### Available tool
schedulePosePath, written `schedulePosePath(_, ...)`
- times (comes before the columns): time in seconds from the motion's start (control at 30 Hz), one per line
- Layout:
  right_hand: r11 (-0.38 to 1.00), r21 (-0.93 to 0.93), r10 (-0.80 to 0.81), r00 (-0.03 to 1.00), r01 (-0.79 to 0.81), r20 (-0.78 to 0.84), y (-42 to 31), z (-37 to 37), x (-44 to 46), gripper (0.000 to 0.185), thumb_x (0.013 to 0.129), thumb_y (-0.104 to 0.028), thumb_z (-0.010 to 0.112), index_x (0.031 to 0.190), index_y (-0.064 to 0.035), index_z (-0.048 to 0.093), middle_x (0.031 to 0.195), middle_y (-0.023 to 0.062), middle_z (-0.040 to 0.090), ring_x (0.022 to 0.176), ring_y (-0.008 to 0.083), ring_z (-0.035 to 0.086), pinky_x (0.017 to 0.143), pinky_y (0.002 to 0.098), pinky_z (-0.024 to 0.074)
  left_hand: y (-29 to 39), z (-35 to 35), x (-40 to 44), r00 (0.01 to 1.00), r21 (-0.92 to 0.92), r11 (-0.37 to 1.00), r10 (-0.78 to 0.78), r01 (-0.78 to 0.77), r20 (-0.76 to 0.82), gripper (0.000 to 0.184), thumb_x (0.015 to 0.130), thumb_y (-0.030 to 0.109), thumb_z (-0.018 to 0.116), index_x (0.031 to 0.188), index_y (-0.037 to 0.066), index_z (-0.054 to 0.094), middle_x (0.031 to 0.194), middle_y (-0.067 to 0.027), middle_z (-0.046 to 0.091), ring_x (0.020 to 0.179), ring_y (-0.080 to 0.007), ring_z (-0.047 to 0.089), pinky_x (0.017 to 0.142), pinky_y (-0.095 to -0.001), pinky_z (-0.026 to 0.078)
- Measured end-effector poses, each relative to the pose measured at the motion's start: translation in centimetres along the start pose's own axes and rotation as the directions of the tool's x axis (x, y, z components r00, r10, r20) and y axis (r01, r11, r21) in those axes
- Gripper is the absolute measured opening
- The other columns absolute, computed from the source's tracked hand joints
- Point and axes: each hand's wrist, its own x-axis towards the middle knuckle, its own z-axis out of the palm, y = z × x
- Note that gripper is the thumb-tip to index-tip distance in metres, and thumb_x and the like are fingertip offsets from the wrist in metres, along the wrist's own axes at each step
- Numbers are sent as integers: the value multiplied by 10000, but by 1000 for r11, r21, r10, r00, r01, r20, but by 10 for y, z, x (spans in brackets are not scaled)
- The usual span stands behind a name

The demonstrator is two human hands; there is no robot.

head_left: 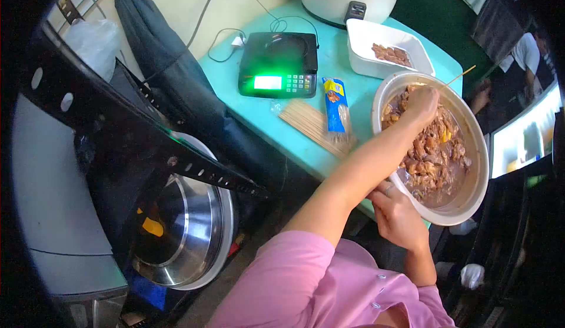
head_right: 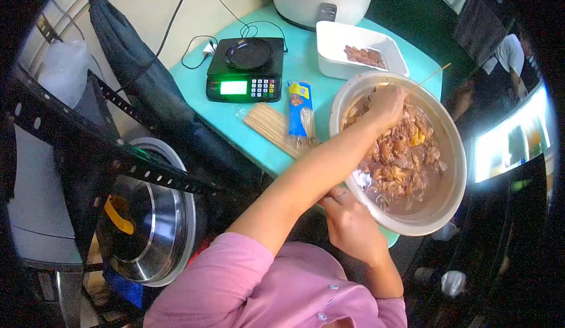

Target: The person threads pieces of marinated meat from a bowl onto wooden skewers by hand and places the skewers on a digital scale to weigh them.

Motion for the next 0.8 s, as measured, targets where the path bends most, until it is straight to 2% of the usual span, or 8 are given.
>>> schedulePosePath(0.13,976,-202,-50,989,78,137,22,44,-3,430,692,-23,573,1119,15,533,1155,244,516,1132,395,443,994,429,332,6,1,0,999,-102,995,21,-17,36,112,721,30,572,802,37,649,854,-182,649,825,-315,641,719,-406,521)
schedulePosePath(0.2,999,11,-43,999,43,2,43,78,20,418,728,-79,605,1130,5,531,1163,233,511,1112,379,458,969,409,356,6,4,1,999,-95,995,22,-19,29,118,722,44,592,830,32,641,873,-184,646,839,-317,637,728,-410,519)
schedulePosePath(0.27,816,539,354,917,-208,-183,56,107,37,339,755,-145,634,1058,-14,558,1055,199,533,987,344,500,872,405,396,7,4,-1,999,-84,996,24,-22,32,138,724,58,612,857,28,632,892,-185,644,853,-319,633,737,-414,516)
schedulePosePath(0.4,734,614,482,859,-290,-171,81,123,86,249,780,-188,637,966,-37,571,910,157,523,830,310,498,752,426,403,1,-2,-3,999,-135,991,-11,17,48,277,714,106,665,980,52,603,913,-193,637,878,-341,617,760,-436,494)
schedulePosePath(0.47,960,-245,-13,847,-139,-532,79,124,94,207,810,-220,615,910,-46,567,829,144,510,753,297,497,672,443,384,1,-7,-3,999,-150,988,-19,26,50,334,719,94,648,1048,78,595,903,-201,636,873,-358,610,758,-455,479)
schedulePosePath(0.7,942,-137,188,817,-308,-546,77,113,99,174,823,-212,574,894,-54,559,891,158,536,902,339,506,748,447,405,-3,0,2,997,-133,991,-6,17,76,355,725,88,613,1079,100,596,891,-208,637,865,-367,612,762,-456,483)
schedulePosePath(0.77,876,-469,-174,829,-117,-531,73,102,97,184,825,-216,582,892,-47,553,895,162,536,885,339,509,750,448,402,-3,-1,3,997,-123,992,4,5,71,347,725,94,610,1072,102,599,877,-206,639,856,-365,614,761,-455,486)
schedulePosePath(0.8,874,-469,-164,827,-132,-538,79,106,97,184,825,-216,582,892,-47,553,895,162,536,885,339,509,750,448,402,-2,-1,4,996,-118,993,-22,32,83,315,691,116,662,999,70,611,873,-197,644,860,-342,623,773,-426,495)
